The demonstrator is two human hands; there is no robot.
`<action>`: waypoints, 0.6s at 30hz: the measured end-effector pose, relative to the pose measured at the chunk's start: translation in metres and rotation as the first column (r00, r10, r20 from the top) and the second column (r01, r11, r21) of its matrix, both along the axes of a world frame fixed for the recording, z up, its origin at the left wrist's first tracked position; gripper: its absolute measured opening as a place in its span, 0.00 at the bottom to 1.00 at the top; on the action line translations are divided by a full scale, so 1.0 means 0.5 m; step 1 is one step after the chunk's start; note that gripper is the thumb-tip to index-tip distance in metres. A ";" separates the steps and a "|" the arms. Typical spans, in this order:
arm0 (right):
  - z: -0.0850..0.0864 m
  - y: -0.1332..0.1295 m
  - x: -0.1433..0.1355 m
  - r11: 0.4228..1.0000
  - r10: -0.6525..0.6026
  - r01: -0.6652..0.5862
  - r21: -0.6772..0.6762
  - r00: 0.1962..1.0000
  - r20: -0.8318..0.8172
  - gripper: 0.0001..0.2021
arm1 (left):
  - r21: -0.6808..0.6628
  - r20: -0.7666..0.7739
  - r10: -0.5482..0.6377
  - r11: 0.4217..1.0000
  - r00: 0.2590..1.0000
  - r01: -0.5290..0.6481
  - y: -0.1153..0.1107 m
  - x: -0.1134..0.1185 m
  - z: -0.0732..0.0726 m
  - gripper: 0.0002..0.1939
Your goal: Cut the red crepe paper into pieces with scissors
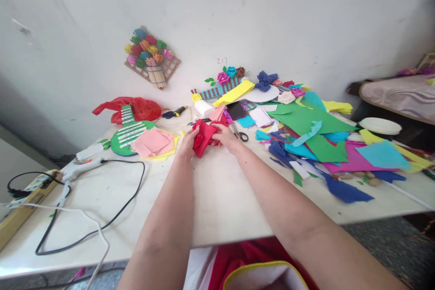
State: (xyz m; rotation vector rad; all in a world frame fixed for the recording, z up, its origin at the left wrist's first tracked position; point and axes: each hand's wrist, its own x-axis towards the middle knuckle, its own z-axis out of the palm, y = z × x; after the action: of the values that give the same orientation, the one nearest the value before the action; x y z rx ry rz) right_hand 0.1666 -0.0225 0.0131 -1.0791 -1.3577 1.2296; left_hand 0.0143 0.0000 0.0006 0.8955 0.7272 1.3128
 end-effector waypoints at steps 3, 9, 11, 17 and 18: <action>0.002 -0.005 0.004 0.995 0.032 -0.035 0.098 0.999 0.024 0.36 | -0.020 -0.009 -0.031 0.999 0.999 0.031 0.000 -0.001 -0.001 0.13; -0.007 0.006 0.003 0.983 0.059 -0.079 0.164 0.991 0.122 0.18 | -0.122 0.000 -0.046 0.991 0.999 0.046 -0.009 -0.002 0.009 0.24; -0.009 0.010 0.002 0.987 0.000 -0.019 0.162 0.993 0.115 0.16 | -0.113 0.026 -0.030 0.993 0.999 0.033 -0.012 -0.004 0.013 0.28; -0.005 0.013 0.006 0.978 -0.134 0.126 0.163 0.990 0.036 0.18 | 0.071 0.097 -0.115 0.992 0.989 0.108 -0.014 -0.015 0.009 0.21; -0.003 0.012 0.007 0.978 -0.138 0.132 0.164 0.990 0.028 0.18 | 0.093 0.078 -0.119 0.989 0.990 0.111 -0.013 -0.016 0.007 0.21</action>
State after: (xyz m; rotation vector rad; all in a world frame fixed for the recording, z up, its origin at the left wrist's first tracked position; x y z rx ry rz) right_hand 0.1700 -0.0165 0.0116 -1.0665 -1.3655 0.9871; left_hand 0.0063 -0.0067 0.0041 0.9340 0.5482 1.2794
